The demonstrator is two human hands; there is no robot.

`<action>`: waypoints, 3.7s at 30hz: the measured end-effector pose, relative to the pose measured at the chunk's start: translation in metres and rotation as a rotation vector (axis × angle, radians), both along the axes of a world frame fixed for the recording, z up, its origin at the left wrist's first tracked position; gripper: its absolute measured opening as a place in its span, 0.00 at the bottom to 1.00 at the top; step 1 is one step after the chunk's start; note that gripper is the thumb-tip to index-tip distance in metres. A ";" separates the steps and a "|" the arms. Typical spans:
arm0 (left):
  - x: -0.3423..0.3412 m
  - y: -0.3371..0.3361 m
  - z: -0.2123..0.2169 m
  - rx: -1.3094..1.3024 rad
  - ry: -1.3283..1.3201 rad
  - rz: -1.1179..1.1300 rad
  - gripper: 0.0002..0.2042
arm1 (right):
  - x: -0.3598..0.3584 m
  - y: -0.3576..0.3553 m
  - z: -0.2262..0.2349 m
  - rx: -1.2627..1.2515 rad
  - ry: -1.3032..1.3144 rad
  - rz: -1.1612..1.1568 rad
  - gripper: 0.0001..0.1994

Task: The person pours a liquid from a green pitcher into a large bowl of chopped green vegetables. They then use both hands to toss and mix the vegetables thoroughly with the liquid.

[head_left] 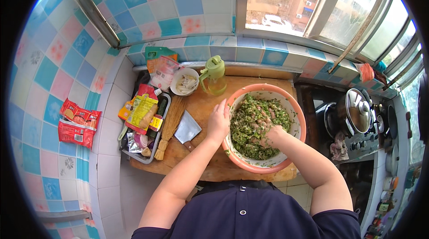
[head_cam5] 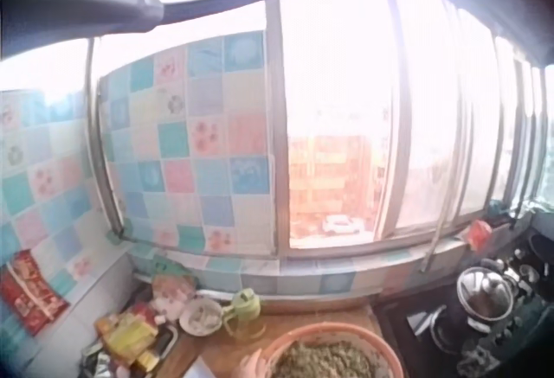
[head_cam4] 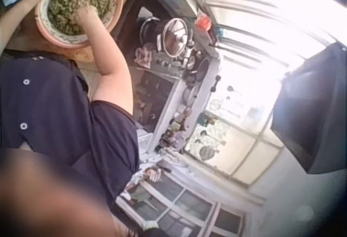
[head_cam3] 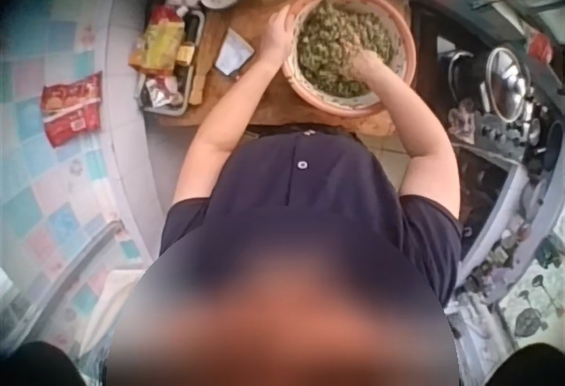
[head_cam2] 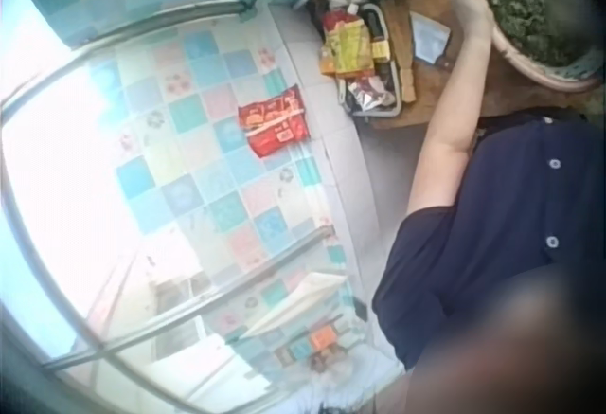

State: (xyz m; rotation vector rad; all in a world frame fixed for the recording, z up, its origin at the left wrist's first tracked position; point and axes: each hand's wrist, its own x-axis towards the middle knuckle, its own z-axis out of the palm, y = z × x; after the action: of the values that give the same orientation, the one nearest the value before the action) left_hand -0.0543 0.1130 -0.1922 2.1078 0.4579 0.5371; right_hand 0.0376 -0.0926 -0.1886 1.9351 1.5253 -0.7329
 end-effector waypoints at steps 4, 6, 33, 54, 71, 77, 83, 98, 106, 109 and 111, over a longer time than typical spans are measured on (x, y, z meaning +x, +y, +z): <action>0.001 -0.001 -0.003 0.020 0.003 0.016 0.17 | -0.011 -0.040 0.012 -0.061 0.160 -0.065 0.11; 0.000 -0.003 0.000 0.027 0.022 0.011 0.17 | -0.015 -0.057 0.006 0.437 0.160 -0.108 0.12; 0.006 -0.004 -0.005 -0.053 0.020 -0.010 0.17 | 0.078 -0.009 -0.038 0.576 0.595 -1.685 0.24; 0.002 -0.001 -0.001 0.019 -0.007 -0.009 0.18 | -0.018 0.004 -0.012 0.059 0.093 -0.272 0.13; 0.001 -0.003 0.004 0.025 -0.011 0.027 0.17 | 0.088 0.089 -0.002 0.420 0.359 -0.951 0.21; 0.001 -0.001 0.010 -0.056 0.058 0.029 0.17 | 0.060 0.120 -0.001 0.268 0.432 -0.683 0.22; 0.001 -0.003 0.005 -0.062 0.010 0.024 0.17 | 0.056 0.090 0.020 -0.005 0.440 -0.578 0.22; 0.001 -0.002 0.006 -0.039 0.043 0.012 0.18 | 0.016 0.042 0.001 -0.245 0.325 -0.289 0.30; 0.001 0.000 -0.003 -0.020 -0.013 0.025 0.17 | -0.015 -0.026 0.070 0.699 0.397 -1.044 0.38; -0.001 0.001 -0.004 -0.026 -0.029 0.027 0.17 | 0.001 -0.029 0.059 0.710 0.535 -1.531 0.41; 0.002 -0.002 -0.002 -0.042 -0.025 0.016 0.17 | 0.027 -0.032 0.027 0.496 0.509 -1.711 0.41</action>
State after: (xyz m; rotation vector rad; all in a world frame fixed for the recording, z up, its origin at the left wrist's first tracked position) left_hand -0.0524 0.1115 -0.1938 2.0566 0.4679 0.5577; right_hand 0.0643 -0.1247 -0.1611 3.3969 -0.2819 -1.6272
